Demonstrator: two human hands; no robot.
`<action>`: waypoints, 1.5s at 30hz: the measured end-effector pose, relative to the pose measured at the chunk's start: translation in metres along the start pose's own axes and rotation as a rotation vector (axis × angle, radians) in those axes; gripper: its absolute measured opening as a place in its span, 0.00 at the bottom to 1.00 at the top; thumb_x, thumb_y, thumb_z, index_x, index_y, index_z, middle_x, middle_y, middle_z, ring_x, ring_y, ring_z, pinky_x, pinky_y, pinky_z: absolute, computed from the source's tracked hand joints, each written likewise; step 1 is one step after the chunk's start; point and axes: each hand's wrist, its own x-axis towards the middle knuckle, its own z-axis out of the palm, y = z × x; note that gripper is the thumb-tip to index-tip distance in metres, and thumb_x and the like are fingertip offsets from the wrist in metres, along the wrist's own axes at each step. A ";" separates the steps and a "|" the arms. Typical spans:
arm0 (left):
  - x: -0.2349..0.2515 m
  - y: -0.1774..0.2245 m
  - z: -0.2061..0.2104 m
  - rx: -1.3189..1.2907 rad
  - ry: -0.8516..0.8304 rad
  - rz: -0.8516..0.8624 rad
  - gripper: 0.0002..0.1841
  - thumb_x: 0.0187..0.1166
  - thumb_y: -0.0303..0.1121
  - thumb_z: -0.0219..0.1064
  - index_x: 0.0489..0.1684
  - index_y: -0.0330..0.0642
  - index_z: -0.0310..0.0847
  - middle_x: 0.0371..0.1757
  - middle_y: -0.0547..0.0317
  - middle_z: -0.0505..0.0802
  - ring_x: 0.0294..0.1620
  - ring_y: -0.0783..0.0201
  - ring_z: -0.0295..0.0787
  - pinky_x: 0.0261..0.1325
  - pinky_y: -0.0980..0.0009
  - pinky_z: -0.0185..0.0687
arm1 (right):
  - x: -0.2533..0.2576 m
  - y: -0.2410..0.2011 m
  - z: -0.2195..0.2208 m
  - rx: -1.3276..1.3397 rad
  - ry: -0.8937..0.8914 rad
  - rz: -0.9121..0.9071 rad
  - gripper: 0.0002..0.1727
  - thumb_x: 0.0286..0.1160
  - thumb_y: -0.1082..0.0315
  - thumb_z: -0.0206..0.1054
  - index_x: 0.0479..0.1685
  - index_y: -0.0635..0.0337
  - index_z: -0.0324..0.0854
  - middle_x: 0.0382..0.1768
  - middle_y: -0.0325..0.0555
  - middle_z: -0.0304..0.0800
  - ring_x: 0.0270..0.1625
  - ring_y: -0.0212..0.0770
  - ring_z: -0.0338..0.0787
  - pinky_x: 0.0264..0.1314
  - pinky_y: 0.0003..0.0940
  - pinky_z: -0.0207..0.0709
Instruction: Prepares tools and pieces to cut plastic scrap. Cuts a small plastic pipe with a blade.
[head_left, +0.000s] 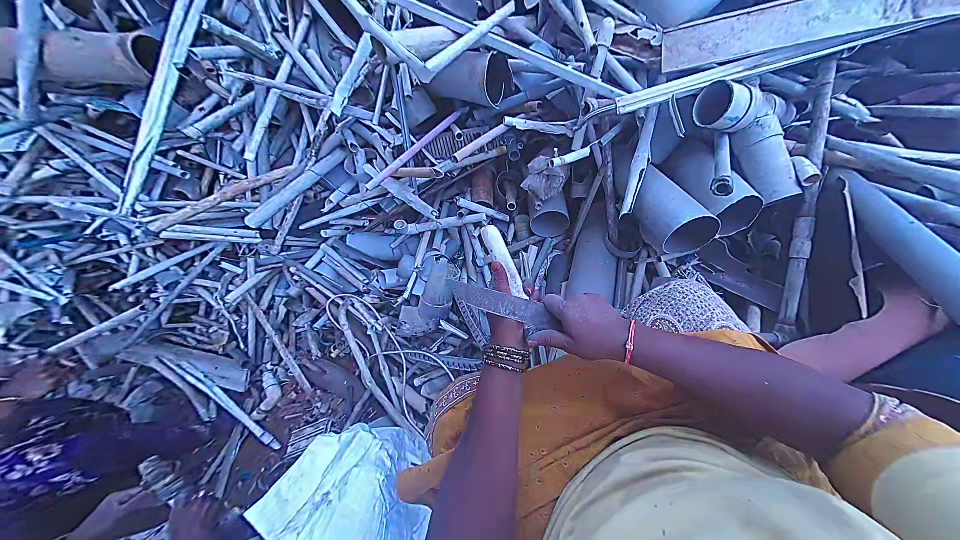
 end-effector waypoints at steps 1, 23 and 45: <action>0.007 0.004 0.000 -0.013 0.007 0.017 0.23 0.95 0.52 0.40 0.56 0.45 0.75 0.18 0.68 0.79 0.13 0.76 0.76 0.21 0.81 0.78 | 0.008 -0.001 -0.003 0.025 0.002 -0.001 0.41 0.84 0.33 0.55 0.63 0.70 0.76 0.46 0.63 0.88 0.54 0.62 0.89 0.56 0.61 0.76; 0.029 0.001 -0.002 -0.191 0.092 -0.010 0.30 0.95 0.54 0.26 0.49 0.46 0.73 0.26 0.63 0.86 0.23 0.74 0.85 0.25 0.76 0.84 | 0.031 0.052 0.032 0.378 0.291 -0.131 0.42 0.76 0.33 0.62 0.60 0.72 0.76 0.42 0.61 0.88 0.49 0.56 0.89 0.54 0.56 0.79; 0.026 -0.012 -0.001 -0.104 0.175 -0.037 0.26 0.96 0.53 0.32 0.49 0.43 0.69 0.13 0.67 0.75 0.08 0.76 0.72 0.13 0.82 0.73 | 0.024 0.027 0.029 0.234 0.015 0.021 0.34 0.87 0.38 0.55 0.55 0.67 0.78 0.38 0.58 0.85 0.46 0.58 0.88 0.50 0.57 0.76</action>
